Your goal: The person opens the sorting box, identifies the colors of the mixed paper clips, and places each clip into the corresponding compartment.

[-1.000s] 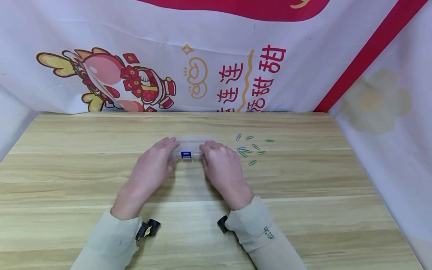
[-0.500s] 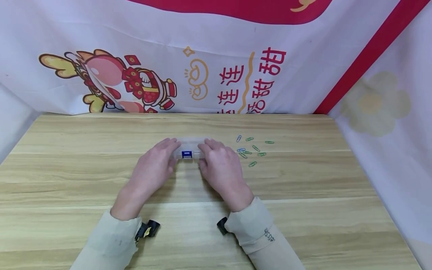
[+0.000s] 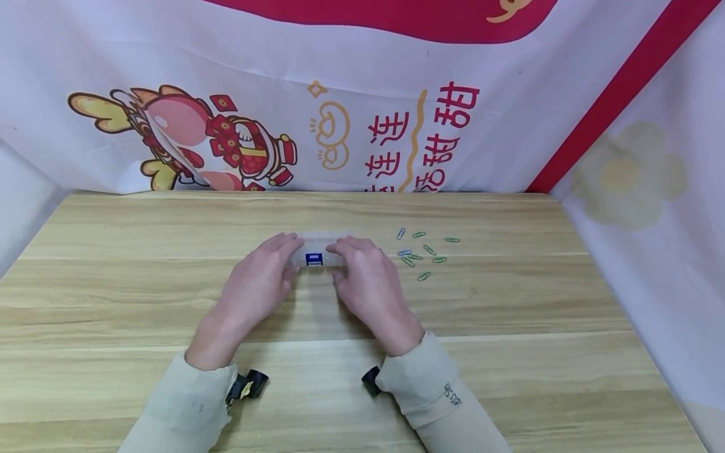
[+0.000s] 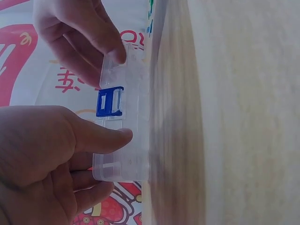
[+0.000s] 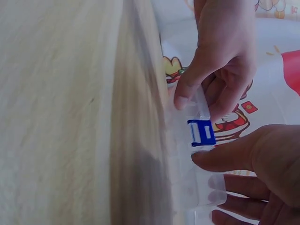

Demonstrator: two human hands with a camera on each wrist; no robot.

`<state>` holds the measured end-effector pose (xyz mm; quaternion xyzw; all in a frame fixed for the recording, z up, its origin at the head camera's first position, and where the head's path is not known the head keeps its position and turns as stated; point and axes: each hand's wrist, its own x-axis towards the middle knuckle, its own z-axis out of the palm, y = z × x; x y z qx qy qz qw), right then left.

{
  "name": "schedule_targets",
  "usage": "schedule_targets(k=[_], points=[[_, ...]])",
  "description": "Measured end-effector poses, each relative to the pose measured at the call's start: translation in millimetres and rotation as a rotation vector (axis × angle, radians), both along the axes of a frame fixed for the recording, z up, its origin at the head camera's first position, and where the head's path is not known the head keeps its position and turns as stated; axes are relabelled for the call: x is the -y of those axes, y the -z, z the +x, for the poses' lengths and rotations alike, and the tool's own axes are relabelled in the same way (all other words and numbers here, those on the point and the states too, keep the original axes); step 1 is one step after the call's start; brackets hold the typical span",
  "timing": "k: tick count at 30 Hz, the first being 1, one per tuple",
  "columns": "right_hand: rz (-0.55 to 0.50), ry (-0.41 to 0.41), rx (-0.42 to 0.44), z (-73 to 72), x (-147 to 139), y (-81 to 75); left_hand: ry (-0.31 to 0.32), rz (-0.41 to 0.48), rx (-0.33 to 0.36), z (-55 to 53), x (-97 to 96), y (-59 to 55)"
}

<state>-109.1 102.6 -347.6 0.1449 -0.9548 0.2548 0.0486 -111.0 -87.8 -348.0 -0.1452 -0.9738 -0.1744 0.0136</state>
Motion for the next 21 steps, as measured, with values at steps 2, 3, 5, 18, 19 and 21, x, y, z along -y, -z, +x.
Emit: schedule_targets(k=[2,3,5,18,19,21], points=[[0.009,-0.002,-0.031,-0.4,-0.9,1.6,-0.001,0.008,0.000,-0.1,0.3,0.2],[0.013,-0.002,-0.044,-0.8,-1.1,2.2,-0.001,0.014,0.000,-0.2,0.4,0.0],[0.022,-0.001,-0.072,-1.4,-1.9,4.1,-0.001,0.027,0.007,-0.3,0.5,-0.4],[0.044,-0.007,-0.126,-3.7,-4.3,7.9,0.033,0.120,0.010,-1.1,4.5,1.8],[0.047,-0.008,-0.125,-3.9,-4.3,7.8,0.036,0.118,0.009,-1.4,4.2,1.8],[0.048,-0.009,-0.122,-4.2,-4.2,7.9,0.037,0.112,0.015,-1.7,3.5,1.5]])
